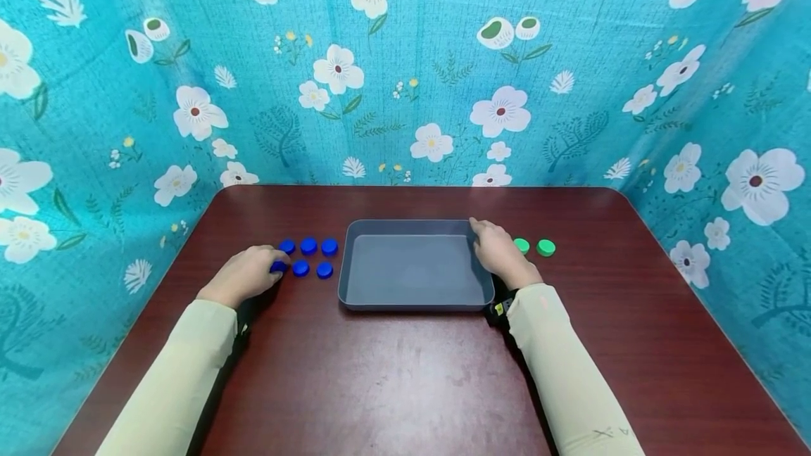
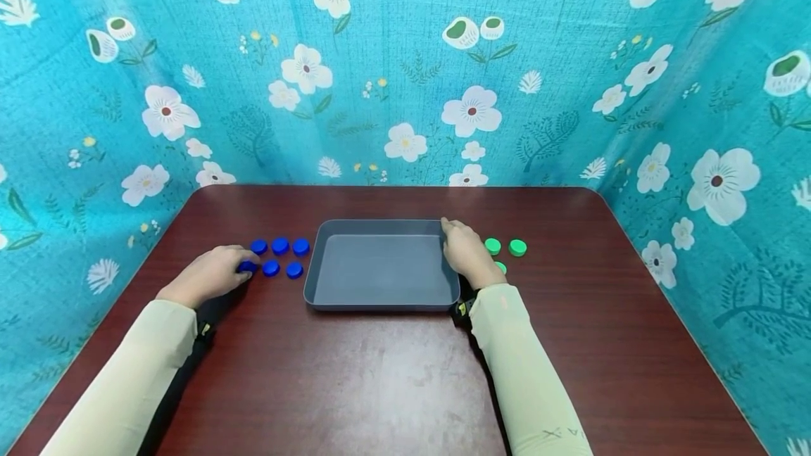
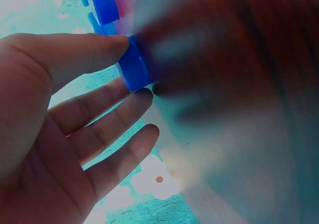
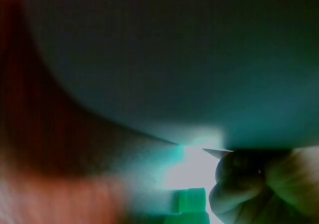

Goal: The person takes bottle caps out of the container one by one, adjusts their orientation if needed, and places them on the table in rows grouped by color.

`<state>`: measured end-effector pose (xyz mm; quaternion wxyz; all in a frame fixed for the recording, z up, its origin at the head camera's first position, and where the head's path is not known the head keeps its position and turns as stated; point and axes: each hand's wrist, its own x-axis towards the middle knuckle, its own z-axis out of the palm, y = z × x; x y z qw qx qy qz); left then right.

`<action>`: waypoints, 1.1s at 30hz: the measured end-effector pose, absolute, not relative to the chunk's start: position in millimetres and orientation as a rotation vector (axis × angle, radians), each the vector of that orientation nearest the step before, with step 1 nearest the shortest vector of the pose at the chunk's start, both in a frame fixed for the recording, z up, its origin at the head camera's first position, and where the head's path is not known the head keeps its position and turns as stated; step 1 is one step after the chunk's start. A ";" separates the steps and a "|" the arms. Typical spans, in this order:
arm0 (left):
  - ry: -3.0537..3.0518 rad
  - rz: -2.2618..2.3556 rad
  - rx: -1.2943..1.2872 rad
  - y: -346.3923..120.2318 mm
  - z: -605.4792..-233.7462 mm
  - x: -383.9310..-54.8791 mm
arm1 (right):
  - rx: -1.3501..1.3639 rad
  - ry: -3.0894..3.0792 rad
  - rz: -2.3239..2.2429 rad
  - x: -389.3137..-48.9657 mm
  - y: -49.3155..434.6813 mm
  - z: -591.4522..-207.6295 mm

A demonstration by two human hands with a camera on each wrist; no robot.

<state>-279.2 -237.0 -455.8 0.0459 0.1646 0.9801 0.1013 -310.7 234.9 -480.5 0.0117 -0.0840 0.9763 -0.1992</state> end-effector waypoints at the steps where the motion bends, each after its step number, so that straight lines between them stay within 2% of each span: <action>1: 2.988 0.315 0.501 -237.0 -455.4 -279.2 | -0.264 3.044 -0.614 -310.6 235.3 -480.4; 16: 3.011 0.441 0.456 -257.9 -428.8 -269.1 | -0.239 3.060 -0.590 -309.7 234.7 -480.9; 26: 3.032 0.471 0.423 -275.6 -432.4 -267.9 | -0.224 3.009 -0.608 -311.0 235.8 -478.6; 33: 3.055 0.499 0.428 -278.7 -432.2 -267.7 | -0.162 2.972 -0.749 -303.8 256.2 -464.4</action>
